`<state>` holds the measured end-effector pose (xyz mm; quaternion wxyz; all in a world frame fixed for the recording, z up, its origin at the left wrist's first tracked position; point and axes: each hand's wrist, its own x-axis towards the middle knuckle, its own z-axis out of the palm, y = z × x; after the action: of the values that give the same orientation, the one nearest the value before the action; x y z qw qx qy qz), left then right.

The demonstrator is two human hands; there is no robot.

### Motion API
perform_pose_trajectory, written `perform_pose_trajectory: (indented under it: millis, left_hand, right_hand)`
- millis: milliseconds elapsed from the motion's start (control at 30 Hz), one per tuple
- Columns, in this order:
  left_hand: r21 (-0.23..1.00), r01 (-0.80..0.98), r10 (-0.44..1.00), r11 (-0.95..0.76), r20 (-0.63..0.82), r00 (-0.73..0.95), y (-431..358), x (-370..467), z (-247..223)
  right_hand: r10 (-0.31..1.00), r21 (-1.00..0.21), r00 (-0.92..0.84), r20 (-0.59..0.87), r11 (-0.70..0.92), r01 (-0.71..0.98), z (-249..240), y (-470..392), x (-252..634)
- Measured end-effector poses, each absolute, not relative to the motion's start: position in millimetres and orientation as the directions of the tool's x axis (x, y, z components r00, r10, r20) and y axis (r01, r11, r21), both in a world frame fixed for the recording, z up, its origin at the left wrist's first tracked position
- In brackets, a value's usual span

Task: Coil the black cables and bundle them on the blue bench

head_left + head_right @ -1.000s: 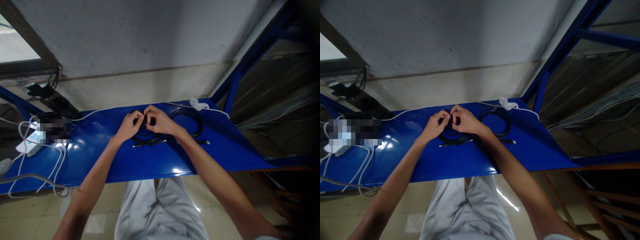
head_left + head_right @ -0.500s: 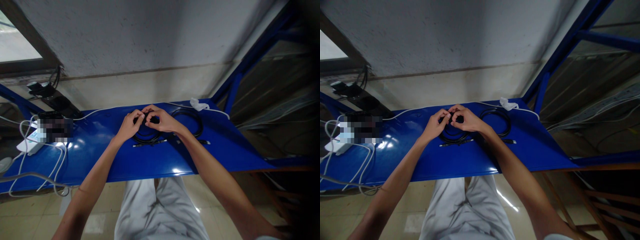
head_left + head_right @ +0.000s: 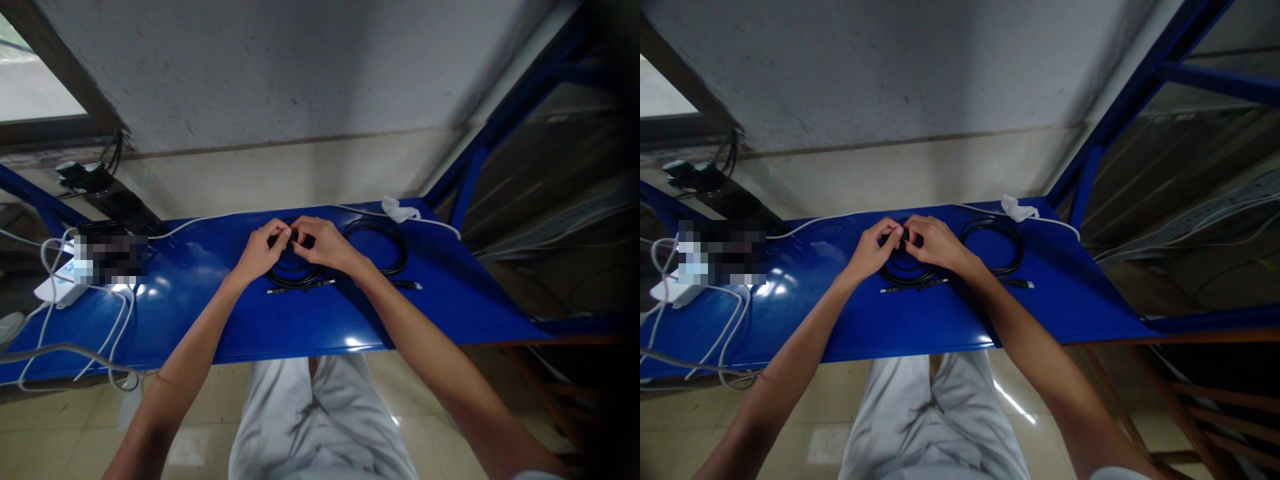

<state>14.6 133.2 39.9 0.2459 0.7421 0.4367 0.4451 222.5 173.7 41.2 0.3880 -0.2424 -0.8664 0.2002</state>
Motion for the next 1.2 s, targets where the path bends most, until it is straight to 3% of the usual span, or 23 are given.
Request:
perform_pose_trajectory:
  millis: [167,500,867,1200]
  left_hand:
    - [0.765,0.420,0.873,-0.488,0.434,0.223,132.9,13.7,41.0]
    - [0.808,0.350,0.880,-0.473,0.422,0.216,135.7,11.3,41.1]
    - [0.879,0.246,0.911,-0.409,0.381,0.156,141.4,10.8,38.6]
    - [0.893,0.208,0.916,-0.400,0.382,0.124,144.8,9.2,36.0]
  right_hand:
    - [0.623,-0.499,-0.561,0.545,0.779,0.380,40.0,174.8,225.8]
    - [0.583,-0.468,-0.608,0.539,0.807,0.359,37.1,187.3,235.0]
    - [0.547,-0.507,-0.579,0.604,0.825,0.250,35.4,188.0,231.8]
    - [0.667,-0.643,-0.508,0.545,0.721,0.257,37.7,180.5,226.7]
